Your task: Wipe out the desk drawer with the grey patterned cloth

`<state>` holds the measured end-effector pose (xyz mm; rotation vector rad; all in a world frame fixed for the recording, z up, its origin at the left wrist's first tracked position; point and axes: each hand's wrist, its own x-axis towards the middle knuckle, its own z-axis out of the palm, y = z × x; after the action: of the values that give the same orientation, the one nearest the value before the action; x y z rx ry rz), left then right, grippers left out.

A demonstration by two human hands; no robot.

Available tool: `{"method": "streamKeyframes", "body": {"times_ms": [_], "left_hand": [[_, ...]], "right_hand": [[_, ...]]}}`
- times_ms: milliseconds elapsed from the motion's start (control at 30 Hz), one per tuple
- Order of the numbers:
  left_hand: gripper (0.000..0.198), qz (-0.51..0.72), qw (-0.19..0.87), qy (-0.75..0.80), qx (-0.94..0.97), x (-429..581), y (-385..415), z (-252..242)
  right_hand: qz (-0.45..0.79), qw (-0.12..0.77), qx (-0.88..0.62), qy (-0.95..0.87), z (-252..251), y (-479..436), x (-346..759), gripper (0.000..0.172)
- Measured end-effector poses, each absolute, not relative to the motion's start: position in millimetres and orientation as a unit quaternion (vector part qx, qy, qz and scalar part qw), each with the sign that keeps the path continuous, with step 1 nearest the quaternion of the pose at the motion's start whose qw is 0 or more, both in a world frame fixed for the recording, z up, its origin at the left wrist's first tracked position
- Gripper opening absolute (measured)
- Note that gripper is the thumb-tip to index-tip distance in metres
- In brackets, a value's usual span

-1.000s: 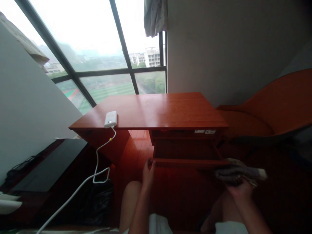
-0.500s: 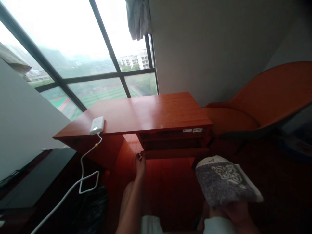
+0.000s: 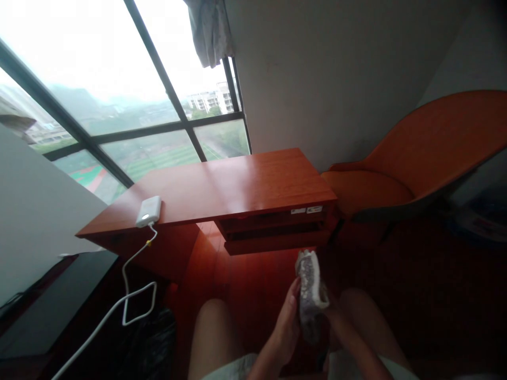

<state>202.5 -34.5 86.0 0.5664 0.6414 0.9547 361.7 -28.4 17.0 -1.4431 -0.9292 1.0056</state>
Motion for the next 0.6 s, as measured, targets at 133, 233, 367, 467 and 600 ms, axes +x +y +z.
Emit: {"method": "streamKeyframes", "body": {"times_ms": [133,233,367,467,600], "left_hand": [[0.063,0.478,0.801,0.297,0.205,204.0,-36.6,76.7],[0.055,0.499,0.785,0.341,0.136,194.6,-27.3,72.9],[0.055,0.478,0.811,0.319,0.109,186.8,-20.2,70.8],[0.052,0.469,0.812,0.329,0.112,185.3,-22.6,64.5],[0.045,0.464,0.811,0.345,0.082,182.1,-24.6,60.3]], "right_hand": [[0.327,0.509,-0.641,-0.472,49.2,-18.7,318.2,0.063],[0.234,0.497,-0.639,-0.538,56.7,-25.8,299.7,0.073],[0.175,0.478,-0.652,-0.562,45.5,-43.0,283.1,0.076],[0.199,0.473,-0.664,-0.545,36.9,-49.0,277.2,0.079],[0.263,0.481,-0.678,-0.49,45.3,-42.9,285.1,0.065]]}}
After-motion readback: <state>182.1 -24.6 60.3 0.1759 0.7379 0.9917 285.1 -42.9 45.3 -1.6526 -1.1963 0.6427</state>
